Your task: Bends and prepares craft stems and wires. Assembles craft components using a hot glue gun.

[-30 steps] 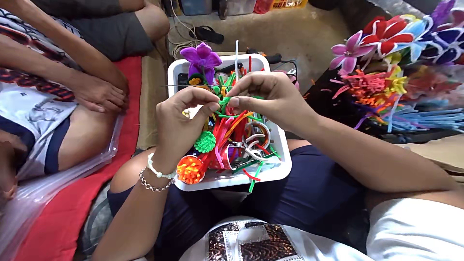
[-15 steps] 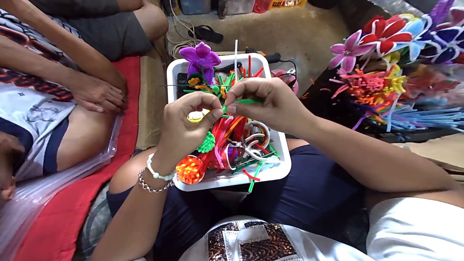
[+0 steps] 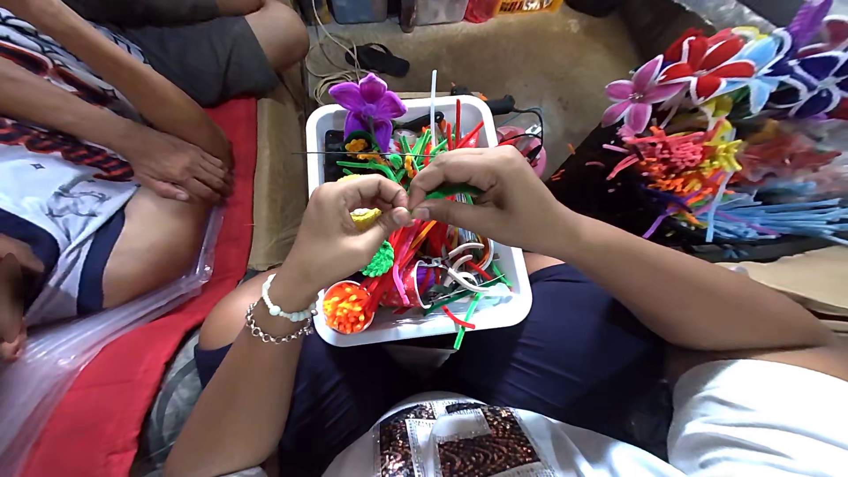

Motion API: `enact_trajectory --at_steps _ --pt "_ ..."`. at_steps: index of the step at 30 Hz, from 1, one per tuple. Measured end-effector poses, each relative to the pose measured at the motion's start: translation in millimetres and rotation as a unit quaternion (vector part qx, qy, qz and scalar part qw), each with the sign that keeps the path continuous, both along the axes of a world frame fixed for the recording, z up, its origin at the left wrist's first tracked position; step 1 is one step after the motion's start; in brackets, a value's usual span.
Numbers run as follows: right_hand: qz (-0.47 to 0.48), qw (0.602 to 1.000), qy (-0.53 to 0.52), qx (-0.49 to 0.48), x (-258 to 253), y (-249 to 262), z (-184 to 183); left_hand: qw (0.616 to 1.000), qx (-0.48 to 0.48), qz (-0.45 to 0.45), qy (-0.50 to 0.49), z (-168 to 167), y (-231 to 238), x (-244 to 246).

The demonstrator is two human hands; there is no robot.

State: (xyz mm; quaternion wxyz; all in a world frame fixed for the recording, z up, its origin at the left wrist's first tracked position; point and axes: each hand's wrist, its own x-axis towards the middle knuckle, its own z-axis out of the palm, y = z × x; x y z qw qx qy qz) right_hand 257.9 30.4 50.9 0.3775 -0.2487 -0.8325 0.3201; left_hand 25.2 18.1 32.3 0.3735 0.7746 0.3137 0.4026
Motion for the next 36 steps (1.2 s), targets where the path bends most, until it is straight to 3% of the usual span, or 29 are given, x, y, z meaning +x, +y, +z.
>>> enact_trajectory --at_steps 7,14,20,25,29,36 --pt "-0.041 0.998 0.035 -0.037 0.7 -1.9 0.6 0.998 0.014 0.024 -0.053 2.7 -3.5 7.4" --pt "-0.104 0.981 -0.003 0.164 -2.0 -0.7 -1.8 0.987 -0.095 0.005 -0.131 3.8 -7.6 9.4" --pt "-0.109 0.987 0.028 0.115 -5.1 -4.3 0.8 0.99 -0.048 0.042 -0.129 3.1 -9.7 14.1" --pt "-0.112 0.979 0.033 0.168 -6.3 -2.5 -1.5 0.954 -0.19 0.007 -0.23 -0.5 -13.0 18.1" --pt "-0.105 0.968 -0.016 0.225 1.2 -3.4 -2.5 0.942 -0.221 0.003 -0.253 -7.9 -10.9 26.3" --pt "-0.083 0.99 0.0 0.118 -3.0 -0.3 -9.0 0.967 -0.16 0.011 -0.197 4.5 -9.4 24.0"
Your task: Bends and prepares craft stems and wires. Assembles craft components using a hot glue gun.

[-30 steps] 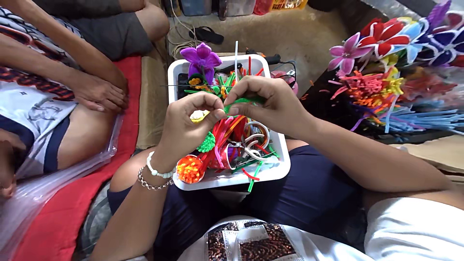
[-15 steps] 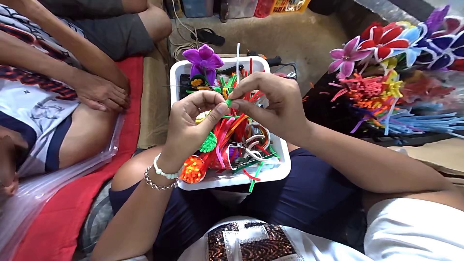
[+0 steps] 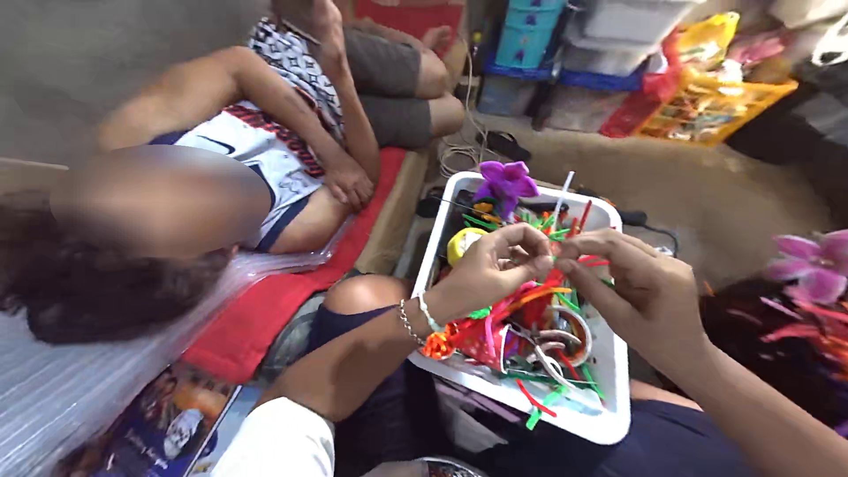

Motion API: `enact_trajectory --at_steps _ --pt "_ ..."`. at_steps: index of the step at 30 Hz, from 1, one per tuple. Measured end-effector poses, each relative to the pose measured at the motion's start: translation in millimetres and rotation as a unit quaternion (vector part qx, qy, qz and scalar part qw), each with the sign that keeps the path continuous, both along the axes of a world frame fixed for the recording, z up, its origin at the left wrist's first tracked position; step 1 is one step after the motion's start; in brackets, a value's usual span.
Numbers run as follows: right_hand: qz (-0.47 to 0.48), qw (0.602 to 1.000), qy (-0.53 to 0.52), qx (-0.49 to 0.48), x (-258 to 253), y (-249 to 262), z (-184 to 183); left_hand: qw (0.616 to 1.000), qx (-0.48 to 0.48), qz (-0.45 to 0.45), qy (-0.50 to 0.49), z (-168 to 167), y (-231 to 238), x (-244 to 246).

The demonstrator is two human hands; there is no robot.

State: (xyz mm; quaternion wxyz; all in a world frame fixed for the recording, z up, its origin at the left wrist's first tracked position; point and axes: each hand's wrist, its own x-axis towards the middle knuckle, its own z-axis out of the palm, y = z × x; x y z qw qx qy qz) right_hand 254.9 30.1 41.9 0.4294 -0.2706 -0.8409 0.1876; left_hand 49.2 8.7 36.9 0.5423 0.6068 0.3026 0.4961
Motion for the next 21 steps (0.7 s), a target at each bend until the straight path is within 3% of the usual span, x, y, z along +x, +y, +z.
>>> enact_trajectory --at_steps 5,9,14,18,21 --pt "-0.009 0.999 0.015 -0.047 -1.1 -0.5 0.9 0.991 0.105 0.068 0.05 -5.2 1.7 -0.6" --pt "-0.003 0.993 0.035 -0.113 -5.6 -4.2 0.6 0.961 0.218 0.133 0.109 -8.4 4.2 -1.1" --pt "0.032 0.967 0.067 -0.243 -6.0 -5.8 0.5 0.93 0.271 0.162 0.188 -9.1 3.9 -4.8" --pt "0.056 0.926 0.113 -0.357 -4.3 -5.6 1.9 0.884 0.34 0.188 0.26 -6.9 1.3 -6.5" --pt "0.06 0.927 0.108 -0.353 -2.1 -4.1 1.2 0.863 0.369 0.209 0.274 -6.9 0.0 -6.8"
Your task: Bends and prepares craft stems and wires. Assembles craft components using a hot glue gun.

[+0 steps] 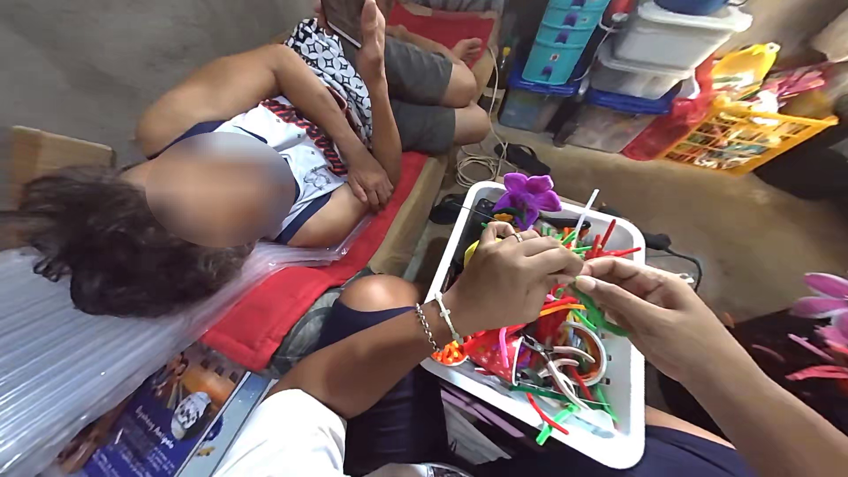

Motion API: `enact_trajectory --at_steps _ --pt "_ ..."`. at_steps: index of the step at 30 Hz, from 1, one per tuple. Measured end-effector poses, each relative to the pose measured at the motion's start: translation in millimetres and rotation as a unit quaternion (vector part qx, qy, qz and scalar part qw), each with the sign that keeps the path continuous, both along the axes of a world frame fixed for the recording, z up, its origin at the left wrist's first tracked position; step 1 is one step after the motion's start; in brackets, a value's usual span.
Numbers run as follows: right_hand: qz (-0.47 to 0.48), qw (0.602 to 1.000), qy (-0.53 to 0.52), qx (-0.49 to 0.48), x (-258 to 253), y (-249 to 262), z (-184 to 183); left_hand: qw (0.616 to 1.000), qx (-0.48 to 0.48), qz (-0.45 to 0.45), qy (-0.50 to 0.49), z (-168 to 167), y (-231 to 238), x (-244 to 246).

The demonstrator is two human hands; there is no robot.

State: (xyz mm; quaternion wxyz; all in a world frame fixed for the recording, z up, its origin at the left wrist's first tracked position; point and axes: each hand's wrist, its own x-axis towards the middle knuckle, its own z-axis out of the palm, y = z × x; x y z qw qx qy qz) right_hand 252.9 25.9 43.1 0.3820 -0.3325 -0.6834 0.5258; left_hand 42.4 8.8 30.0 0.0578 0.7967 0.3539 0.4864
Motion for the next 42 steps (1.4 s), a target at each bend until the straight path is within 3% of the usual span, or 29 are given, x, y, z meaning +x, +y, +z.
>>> enact_trajectory --at_steps 5,10,18,26,33,42 --pt "-0.055 0.968 -0.1 0.222 -0.4 0.4 -0.3 0.999 -0.014 0.039 -0.023 -3.7 -1.3 4.7" --pt "-0.066 0.978 -0.072 0.187 -1.9 -0.2 -1.1 0.998 -0.016 0.035 -0.041 -4.7 -2.3 6.3" --pt "-0.046 0.989 -0.046 0.132 0.1 0.3 -0.6 0.971 0.185 0.122 0.092 -3.8 -2.8 4.5" --pt "-0.005 0.994 0.078 -0.079 -1.3 -3.5 4.3 0.998 -0.046 -0.006 -0.046 -3.5 -2.7 8.9" --pt "-0.013 0.997 0.071 0.011 -1.1 -5.1 5.4 0.959 -0.195 -0.071 -0.192 -7.2 -4.9 16.0" --pt "-0.032 0.993 0.05 0.099 -1.5 -11.3 14.9 0.953 -0.215 -0.119 -0.174 -5.3 2.9 3.1"
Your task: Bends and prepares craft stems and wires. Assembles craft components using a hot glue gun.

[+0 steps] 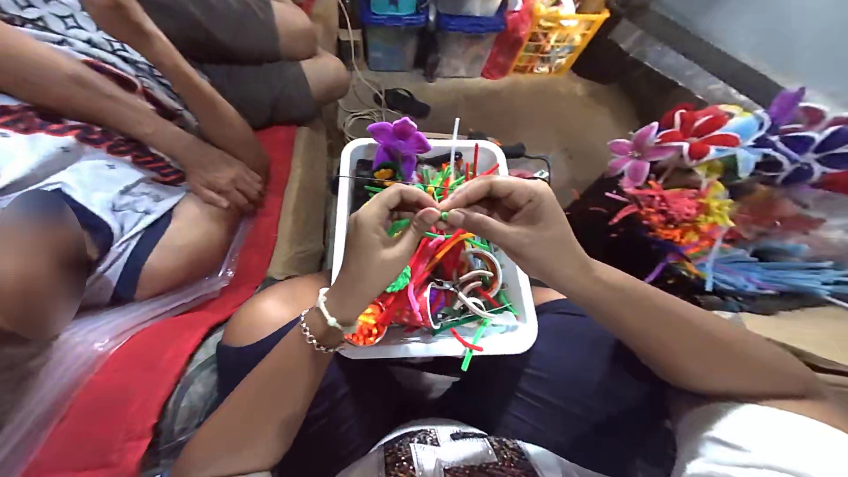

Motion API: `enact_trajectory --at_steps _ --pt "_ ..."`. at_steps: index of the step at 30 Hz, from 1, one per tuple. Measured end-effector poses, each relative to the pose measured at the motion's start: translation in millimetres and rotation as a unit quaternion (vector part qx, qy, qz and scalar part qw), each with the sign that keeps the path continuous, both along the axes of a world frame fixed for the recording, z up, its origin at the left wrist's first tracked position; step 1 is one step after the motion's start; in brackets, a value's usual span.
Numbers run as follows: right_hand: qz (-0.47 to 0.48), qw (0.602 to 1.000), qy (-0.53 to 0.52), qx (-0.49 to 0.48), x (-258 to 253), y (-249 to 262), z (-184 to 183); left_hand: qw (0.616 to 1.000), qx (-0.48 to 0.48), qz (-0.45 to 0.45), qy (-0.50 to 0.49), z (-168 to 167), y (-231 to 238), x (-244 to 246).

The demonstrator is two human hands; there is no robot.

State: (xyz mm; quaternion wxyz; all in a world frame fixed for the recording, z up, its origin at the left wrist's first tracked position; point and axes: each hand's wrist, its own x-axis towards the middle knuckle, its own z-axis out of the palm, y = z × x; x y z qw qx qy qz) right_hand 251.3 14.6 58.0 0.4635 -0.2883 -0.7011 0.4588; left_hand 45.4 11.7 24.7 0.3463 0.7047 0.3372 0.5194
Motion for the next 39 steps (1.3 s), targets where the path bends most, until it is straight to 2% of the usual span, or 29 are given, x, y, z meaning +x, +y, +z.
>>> enact_trajectory --at_steps 13,20,30,39 --pt "-0.02 0.998 -0.042 0.029 1.8 2.4 -2.3 0.993 0.073 0.022 0.094 7.1 2.9 -10.9" --pt "0.021 0.991 -0.035 -0.13 3.9 4.0 -4.3 0.961 0.184 0.076 0.191 8.5 -1.6 -7.5" --pt "0.044 0.992 -0.037 -0.109 2.0 2.5 -4.7 0.936 0.24 0.102 0.237 9.3 -5.5 -8.8" --pt "0.06 0.963 0.054 -0.259 -1.3 0.0 -4.5 0.906 0.311 0.108 0.265 4.7 -6.5 -7.4"
